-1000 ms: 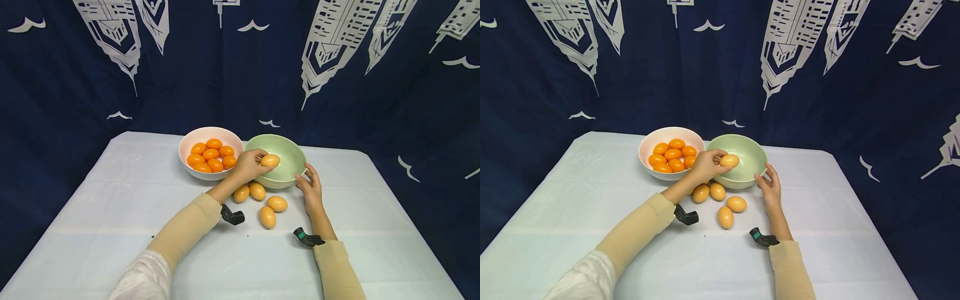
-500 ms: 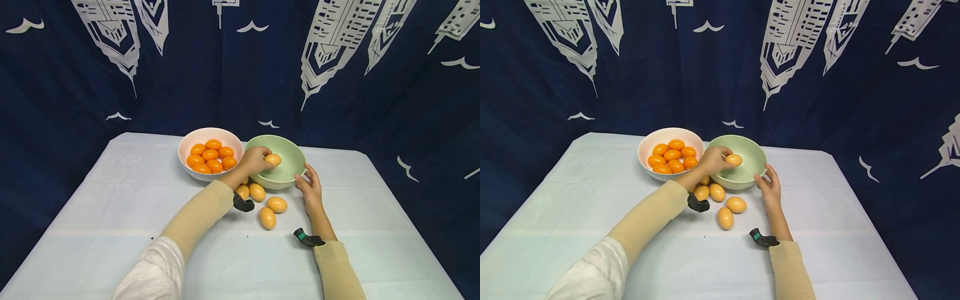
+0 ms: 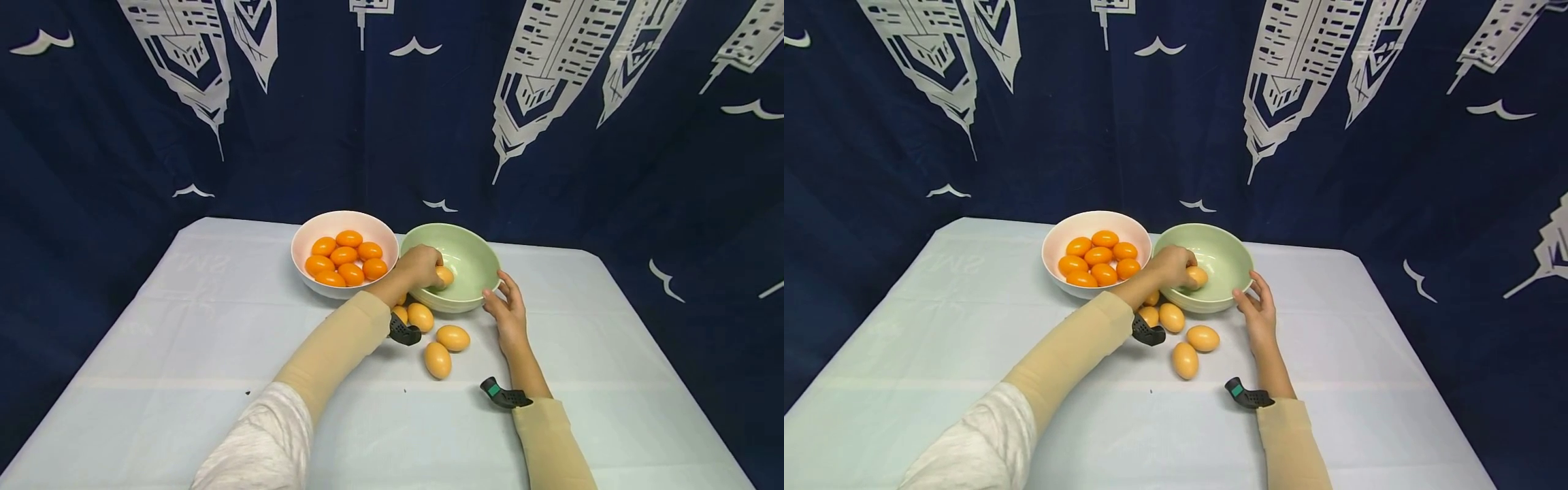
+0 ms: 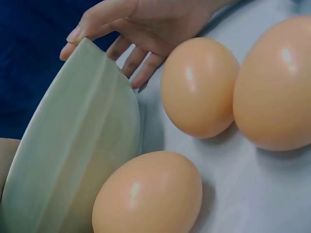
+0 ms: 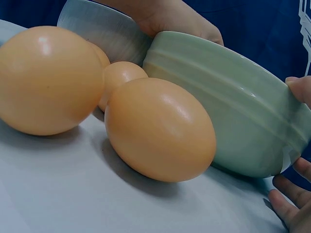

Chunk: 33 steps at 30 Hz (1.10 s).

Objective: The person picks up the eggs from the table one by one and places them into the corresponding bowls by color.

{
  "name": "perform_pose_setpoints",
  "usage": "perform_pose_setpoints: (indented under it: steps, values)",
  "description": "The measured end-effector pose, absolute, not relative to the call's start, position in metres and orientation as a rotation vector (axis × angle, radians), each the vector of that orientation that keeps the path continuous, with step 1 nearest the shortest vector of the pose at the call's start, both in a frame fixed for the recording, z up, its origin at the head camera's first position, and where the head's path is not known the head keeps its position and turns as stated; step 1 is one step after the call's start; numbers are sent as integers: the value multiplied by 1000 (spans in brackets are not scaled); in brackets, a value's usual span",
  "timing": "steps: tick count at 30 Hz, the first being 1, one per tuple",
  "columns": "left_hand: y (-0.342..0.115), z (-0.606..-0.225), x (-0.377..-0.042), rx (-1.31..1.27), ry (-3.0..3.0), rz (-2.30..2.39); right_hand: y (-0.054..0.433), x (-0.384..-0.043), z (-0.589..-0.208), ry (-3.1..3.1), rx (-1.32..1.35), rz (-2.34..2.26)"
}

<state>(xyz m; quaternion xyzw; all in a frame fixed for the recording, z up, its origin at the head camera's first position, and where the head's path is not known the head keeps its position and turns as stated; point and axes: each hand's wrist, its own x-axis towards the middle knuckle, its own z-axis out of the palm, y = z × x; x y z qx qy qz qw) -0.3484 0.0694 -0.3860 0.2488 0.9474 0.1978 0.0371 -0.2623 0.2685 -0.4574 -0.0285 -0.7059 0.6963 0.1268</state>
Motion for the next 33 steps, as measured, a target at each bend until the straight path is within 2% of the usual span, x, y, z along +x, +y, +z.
perform_pose_setpoints:
  steps: [8,16,26,33]
  values:
    - [70,-384,-345,706,2906,476,269,-261,-458,-2067,-81,2029]
    - [68,-384,-345,739,2912,537,269,-263,-459,-2066,-91,2013]
    - [42,-386,-334,893,2791,1062,266,-263,-456,-2072,-120,2012]
    - [26,-383,-315,886,2619,1408,266,-262,-455,-2055,-129,2037]
